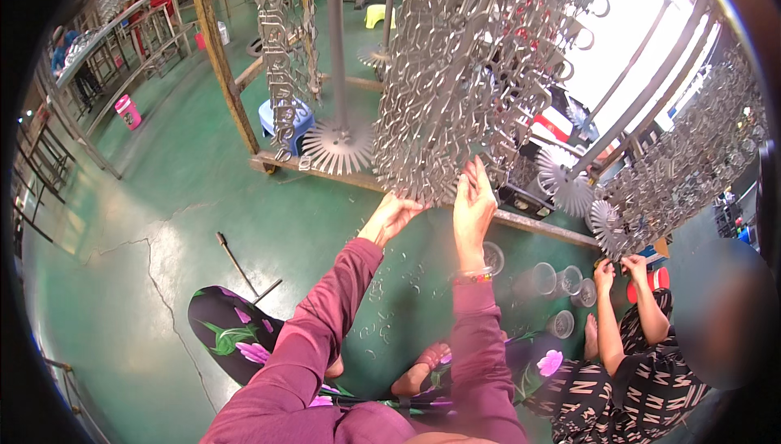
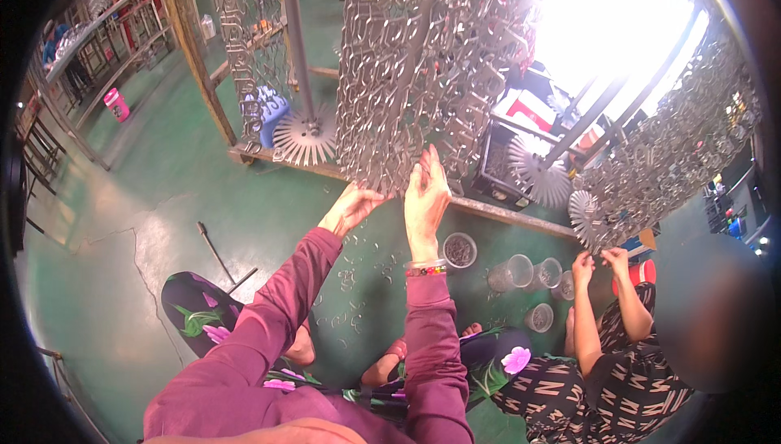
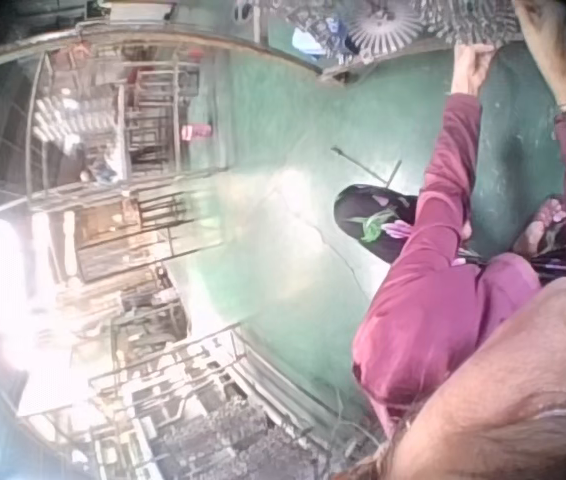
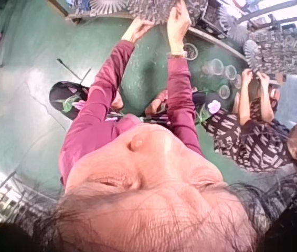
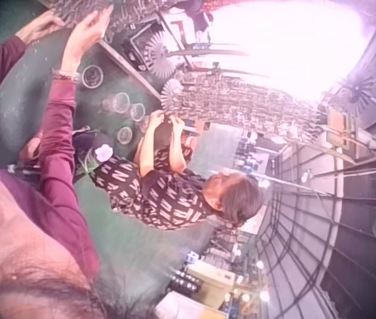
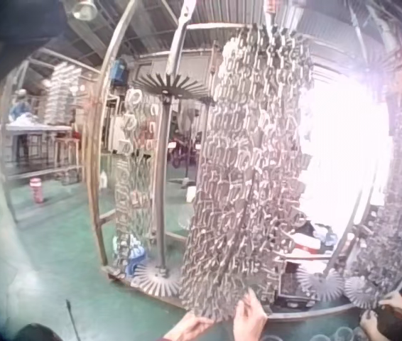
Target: The person sits on the floor and repeatedly picks up small metal rings and hooks, then attaches them to a hanging metal rack. The person works continuously, linking the small parts by hand without using tools.
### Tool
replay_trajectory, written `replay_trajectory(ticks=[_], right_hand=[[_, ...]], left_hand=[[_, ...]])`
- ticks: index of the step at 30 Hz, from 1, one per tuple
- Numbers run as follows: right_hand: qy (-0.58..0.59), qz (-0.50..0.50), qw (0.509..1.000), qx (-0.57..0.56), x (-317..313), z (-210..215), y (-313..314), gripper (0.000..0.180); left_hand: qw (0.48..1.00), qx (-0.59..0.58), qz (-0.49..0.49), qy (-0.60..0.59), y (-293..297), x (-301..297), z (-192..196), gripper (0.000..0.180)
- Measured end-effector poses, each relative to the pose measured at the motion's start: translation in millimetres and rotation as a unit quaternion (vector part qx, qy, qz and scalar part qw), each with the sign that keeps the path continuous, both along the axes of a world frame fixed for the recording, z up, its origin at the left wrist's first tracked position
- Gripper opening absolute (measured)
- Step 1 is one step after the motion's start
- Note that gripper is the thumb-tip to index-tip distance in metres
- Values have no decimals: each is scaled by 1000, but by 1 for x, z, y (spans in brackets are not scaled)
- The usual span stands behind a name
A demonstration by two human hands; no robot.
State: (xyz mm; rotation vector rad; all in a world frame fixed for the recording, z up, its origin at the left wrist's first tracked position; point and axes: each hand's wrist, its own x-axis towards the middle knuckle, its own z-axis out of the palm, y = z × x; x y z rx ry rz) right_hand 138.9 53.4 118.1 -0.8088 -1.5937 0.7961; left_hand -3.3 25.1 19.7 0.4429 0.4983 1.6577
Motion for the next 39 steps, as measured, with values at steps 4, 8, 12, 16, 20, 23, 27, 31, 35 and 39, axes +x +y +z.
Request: replay_trajectory(ticks=[4,8,12,16,20,23,27,31,35,39], right_hand=[[57,-53,995,68,-16,28,5,40],[9,-88,996,33,-22,33,18,37],[7,-85,996,34,-22,38,13,38],[59,-76,992,79,-10,55,11,39],[80,-63,989,104,-15,82,21,39],[56,-92,987,120,-19,93,29,39],[61,-70,993,76,-29,110,20,37],[5,-148,972,185,-23,92,31,36],[98,-71,987,107,13,86,2,37],[9,-32,997,75,22,32,-23,36]], left_hand=[[1000,-11,2,-9,2,4,-2,54],[1000,-21,-15,2,9,2,-15,55],[1000,-19,-10,6,6,-2,-19,57],[1000,-29,3,-8,5,4,-15,64],[999,-29,-4,-33,2,1,-11,69],[999,-23,10,-25,2,5,-6,68],[1000,0,13,-21,-2,-2,-4,55],[999,-33,27,-12,-7,-4,-4,13],[999,-44,-2,-6,8,14,-7,25],[1000,3,2,-14,-2,-8,-11,51]])
